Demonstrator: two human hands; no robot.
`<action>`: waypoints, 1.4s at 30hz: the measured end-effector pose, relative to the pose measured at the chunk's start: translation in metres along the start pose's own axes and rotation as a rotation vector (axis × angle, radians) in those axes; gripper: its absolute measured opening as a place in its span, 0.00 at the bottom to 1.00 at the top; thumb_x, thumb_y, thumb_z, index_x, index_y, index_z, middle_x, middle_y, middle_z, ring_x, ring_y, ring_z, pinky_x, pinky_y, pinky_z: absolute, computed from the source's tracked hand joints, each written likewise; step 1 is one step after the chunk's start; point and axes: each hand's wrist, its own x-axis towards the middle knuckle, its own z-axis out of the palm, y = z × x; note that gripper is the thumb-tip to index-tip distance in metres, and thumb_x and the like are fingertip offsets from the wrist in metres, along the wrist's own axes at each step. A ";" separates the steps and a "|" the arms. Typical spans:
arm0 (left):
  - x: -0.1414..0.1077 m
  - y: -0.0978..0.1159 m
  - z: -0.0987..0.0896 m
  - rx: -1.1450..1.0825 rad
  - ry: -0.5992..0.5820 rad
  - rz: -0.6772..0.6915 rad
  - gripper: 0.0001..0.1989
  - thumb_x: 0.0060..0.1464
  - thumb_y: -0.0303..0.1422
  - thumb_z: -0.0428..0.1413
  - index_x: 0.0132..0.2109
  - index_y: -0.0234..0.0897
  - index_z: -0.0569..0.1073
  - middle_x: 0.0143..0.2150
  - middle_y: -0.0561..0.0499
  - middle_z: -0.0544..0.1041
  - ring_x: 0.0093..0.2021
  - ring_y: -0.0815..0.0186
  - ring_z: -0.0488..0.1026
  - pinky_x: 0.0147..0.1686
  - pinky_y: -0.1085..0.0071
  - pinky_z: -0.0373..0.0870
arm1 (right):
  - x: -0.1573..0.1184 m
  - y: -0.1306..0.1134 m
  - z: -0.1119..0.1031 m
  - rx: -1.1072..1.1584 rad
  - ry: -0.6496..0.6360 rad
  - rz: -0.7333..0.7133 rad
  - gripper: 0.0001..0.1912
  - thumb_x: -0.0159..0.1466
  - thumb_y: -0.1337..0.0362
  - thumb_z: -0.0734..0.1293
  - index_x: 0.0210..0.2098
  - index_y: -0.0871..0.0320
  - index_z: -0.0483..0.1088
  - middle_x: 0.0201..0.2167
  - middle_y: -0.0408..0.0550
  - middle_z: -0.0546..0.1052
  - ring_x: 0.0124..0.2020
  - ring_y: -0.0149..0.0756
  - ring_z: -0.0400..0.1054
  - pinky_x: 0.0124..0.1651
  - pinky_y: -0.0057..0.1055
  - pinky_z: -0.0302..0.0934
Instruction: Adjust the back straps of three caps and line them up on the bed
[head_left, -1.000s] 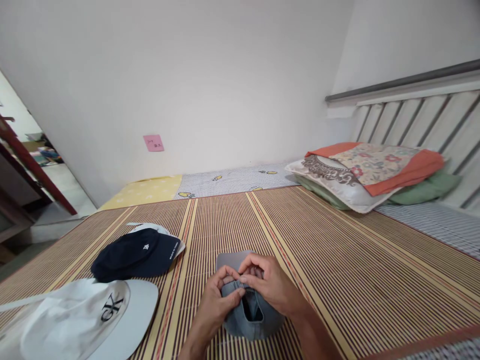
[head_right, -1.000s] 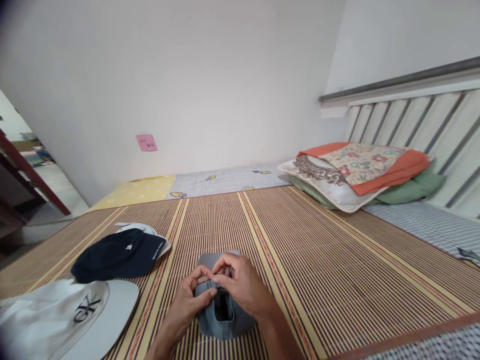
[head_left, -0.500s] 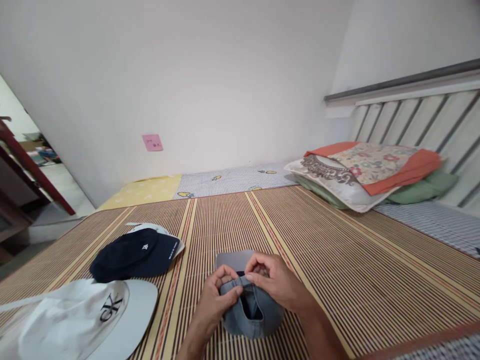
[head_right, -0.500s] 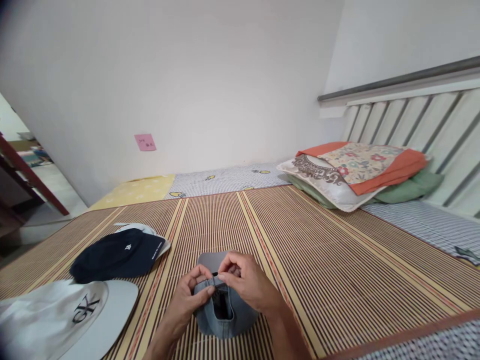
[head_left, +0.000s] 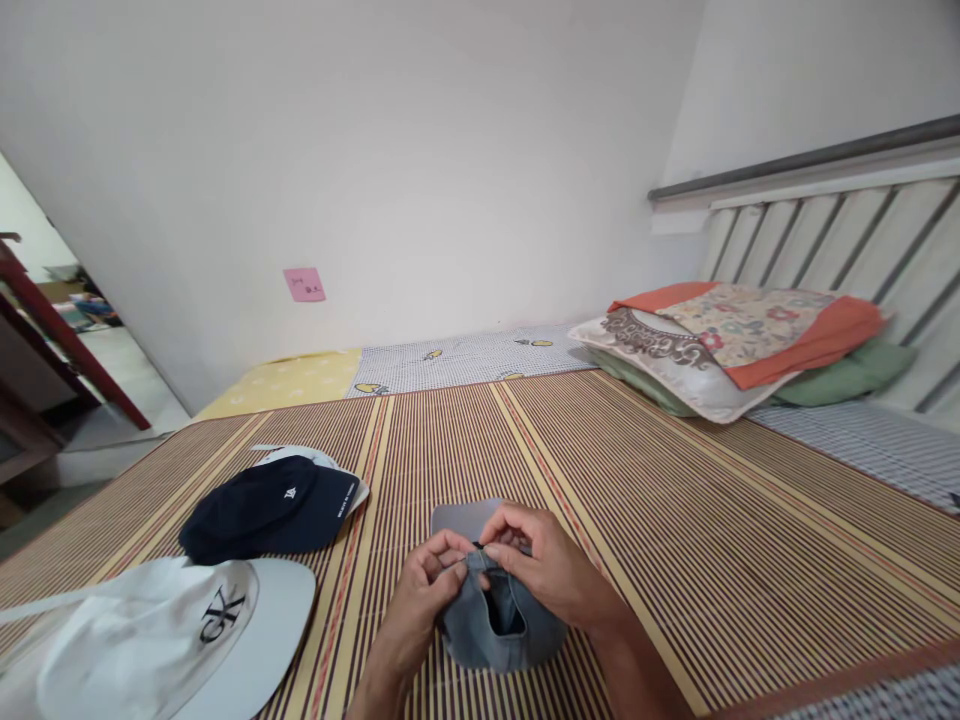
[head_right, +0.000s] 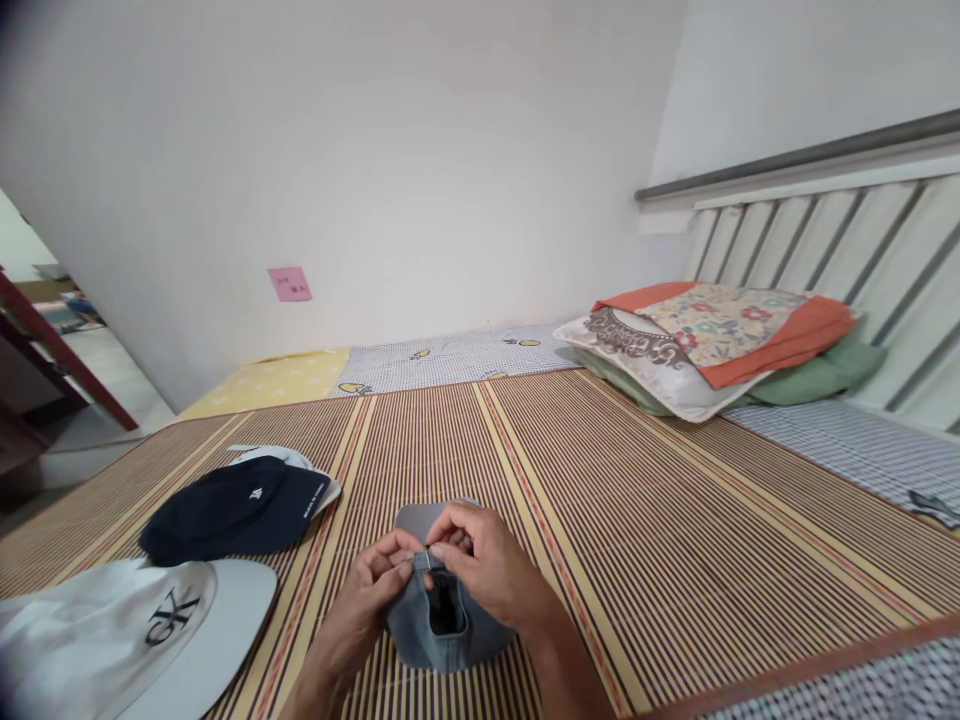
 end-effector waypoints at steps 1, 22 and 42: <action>0.000 0.000 0.000 -0.025 0.004 0.007 0.16 0.56 0.43 0.68 0.42 0.37 0.75 0.29 0.52 0.82 0.30 0.70 0.76 0.32 0.77 0.67 | -0.001 -0.001 -0.002 -0.015 -0.006 -0.008 0.08 0.61 0.74 0.68 0.35 0.56 0.76 0.32 0.40 0.74 0.34 0.32 0.68 0.38 0.29 0.61; -0.002 -0.002 -0.003 -0.056 -0.040 -0.039 0.19 0.54 0.42 0.70 0.39 0.39 0.69 0.28 0.52 0.82 0.27 0.69 0.77 0.29 0.78 0.67 | 0.000 0.010 -0.002 0.062 -0.045 -0.022 0.13 0.55 0.79 0.70 0.34 0.57 0.79 0.32 0.39 0.72 0.31 0.29 0.67 0.35 0.27 0.60; 0.001 -0.001 0.004 0.169 0.123 0.036 0.20 0.54 0.49 0.68 0.32 0.39 0.71 0.28 0.57 0.68 0.29 0.70 0.60 0.31 0.75 0.57 | 0.002 0.007 0.003 -0.101 -0.087 -0.032 0.19 0.53 0.79 0.74 0.39 0.52 0.80 0.36 0.38 0.74 0.39 0.32 0.67 0.42 0.28 0.58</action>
